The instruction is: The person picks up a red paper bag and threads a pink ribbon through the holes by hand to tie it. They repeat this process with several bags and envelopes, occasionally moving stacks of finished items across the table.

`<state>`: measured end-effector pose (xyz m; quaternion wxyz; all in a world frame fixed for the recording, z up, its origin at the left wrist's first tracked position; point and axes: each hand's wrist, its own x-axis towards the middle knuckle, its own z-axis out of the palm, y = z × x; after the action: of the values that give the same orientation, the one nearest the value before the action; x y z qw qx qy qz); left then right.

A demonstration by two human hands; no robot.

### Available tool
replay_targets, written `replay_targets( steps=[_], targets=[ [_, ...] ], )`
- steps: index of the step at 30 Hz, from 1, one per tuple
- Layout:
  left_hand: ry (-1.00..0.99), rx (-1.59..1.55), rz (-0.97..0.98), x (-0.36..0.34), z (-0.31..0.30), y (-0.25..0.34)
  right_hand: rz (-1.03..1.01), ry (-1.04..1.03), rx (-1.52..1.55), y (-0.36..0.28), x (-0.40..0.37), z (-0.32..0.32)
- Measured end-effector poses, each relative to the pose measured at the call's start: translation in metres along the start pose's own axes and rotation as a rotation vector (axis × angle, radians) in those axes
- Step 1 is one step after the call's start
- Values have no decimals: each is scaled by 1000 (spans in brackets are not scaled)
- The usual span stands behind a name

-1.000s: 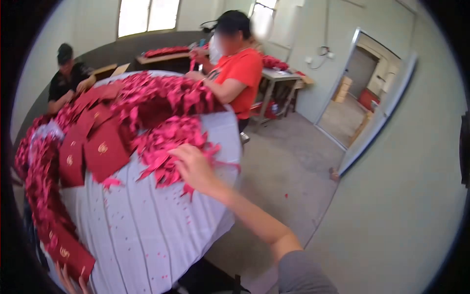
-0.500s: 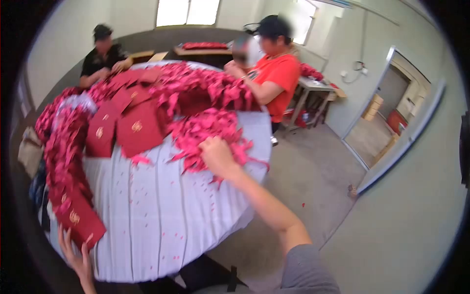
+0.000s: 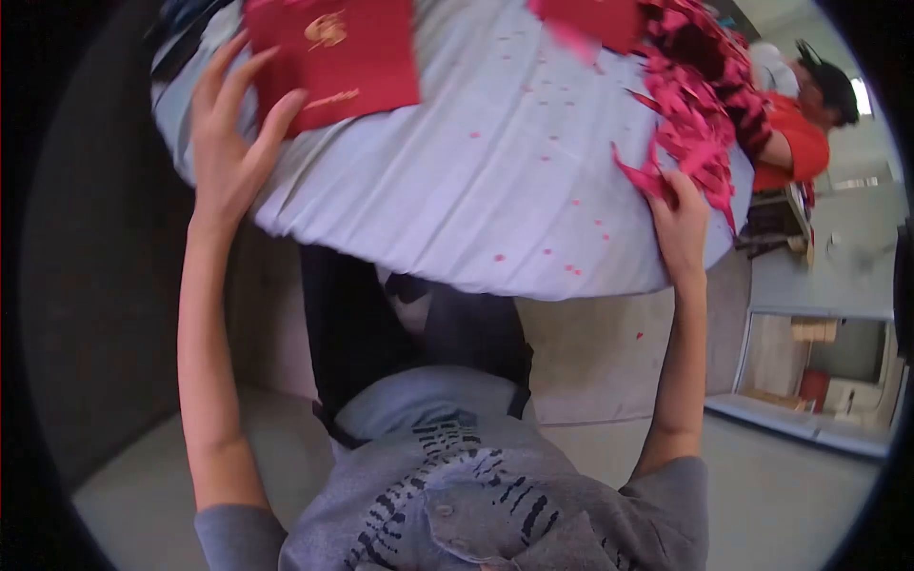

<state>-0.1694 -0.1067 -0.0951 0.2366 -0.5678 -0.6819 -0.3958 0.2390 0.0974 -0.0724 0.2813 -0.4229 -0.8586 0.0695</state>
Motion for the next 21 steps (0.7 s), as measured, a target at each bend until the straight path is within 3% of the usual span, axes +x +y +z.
replay_targets(
  steps=[4,5,6,10,12,15,16,21],
  targets=[
    [1,-43,-6,-6,5,-10,77,-70,85,9,-8,4],
    [-54,-127,-137,5,-11,14,12,-16,77,4,-7,8],
    [-34,-153,-126,5,-11,14,-51,39,70,-1,-7,11],
    [-1,-175,-99,2,-9,9,96,12,-41,20,-8,12],
    [-5,-160,-88,2,-7,7,54,90,-54,35,-10,13],
    [-24,-207,-117,2,-7,4,52,55,96,38,-9,8],
    [-29,-226,-121,2,-7,2,26,27,189,15,-6,9],
    [-23,-280,-132,-1,-5,-5,-10,78,78,-7,1,13]
  ],
)
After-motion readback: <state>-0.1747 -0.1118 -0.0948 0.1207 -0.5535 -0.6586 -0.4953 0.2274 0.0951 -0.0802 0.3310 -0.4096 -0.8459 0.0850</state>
